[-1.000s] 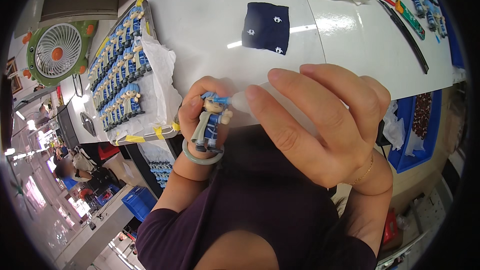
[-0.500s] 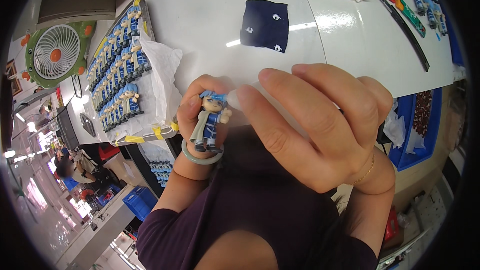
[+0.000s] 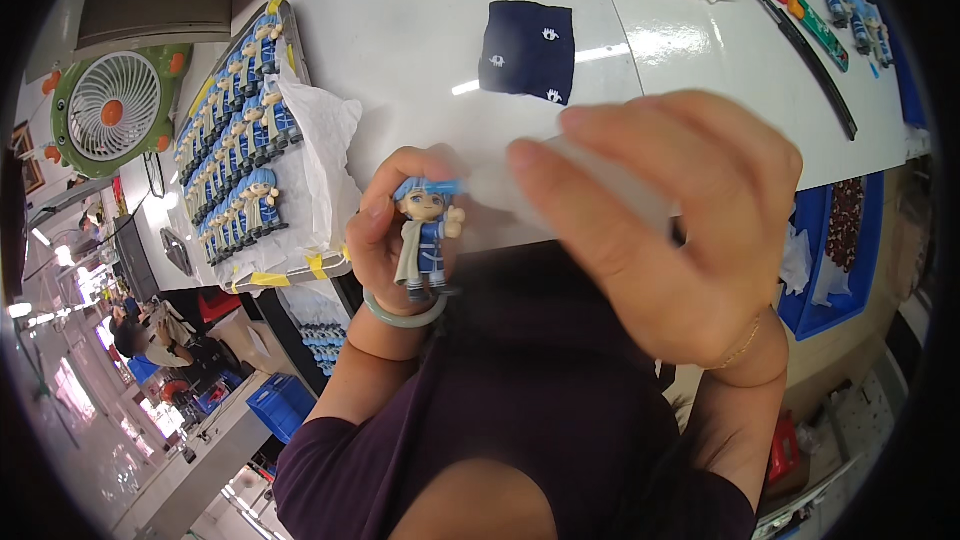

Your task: The person assembles plastic figurine components by applying adhesive from a glue dispenser bottle to the parts, then joining them together by hand at a workbench.

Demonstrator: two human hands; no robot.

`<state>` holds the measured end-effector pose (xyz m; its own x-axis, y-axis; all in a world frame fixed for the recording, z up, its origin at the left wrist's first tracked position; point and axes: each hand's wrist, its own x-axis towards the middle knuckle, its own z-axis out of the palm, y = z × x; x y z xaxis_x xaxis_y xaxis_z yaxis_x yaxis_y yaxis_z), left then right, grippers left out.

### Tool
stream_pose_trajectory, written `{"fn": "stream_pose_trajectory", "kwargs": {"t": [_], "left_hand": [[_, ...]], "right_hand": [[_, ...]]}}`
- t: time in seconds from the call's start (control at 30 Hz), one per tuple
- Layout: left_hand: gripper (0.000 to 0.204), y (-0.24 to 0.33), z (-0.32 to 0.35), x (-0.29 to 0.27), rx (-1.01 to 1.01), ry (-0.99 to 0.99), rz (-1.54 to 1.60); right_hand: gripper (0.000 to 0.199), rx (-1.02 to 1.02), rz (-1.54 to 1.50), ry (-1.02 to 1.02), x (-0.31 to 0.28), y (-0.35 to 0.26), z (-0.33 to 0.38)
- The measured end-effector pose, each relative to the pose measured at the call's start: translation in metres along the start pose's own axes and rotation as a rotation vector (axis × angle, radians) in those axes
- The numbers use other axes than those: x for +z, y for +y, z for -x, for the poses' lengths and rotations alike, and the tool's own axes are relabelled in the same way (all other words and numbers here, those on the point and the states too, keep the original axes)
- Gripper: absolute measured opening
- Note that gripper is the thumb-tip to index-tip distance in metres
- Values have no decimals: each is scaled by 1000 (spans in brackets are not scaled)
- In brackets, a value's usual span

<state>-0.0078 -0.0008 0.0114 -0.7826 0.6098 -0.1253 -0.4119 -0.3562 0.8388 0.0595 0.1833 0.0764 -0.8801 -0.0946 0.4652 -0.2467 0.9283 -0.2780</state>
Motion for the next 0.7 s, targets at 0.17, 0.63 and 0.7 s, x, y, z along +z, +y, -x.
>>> {"fn": "stream_pose_trajectory", "kwargs": {"t": [0.17, 0.63, 0.7], "left_hand": [[40, -3, -1, -4, 48, -59, -67], [35, 4, -2, 7, 13, 74, -116], [30, 0, 0, 4, 6, 45, -105]], "right_hand": [[40, 306, -404, 231, 12, 18, 6], [34, 814, -641, 387, 33, 86, 45], [37, 836, -657, 410, 36, 94, 57]]}}
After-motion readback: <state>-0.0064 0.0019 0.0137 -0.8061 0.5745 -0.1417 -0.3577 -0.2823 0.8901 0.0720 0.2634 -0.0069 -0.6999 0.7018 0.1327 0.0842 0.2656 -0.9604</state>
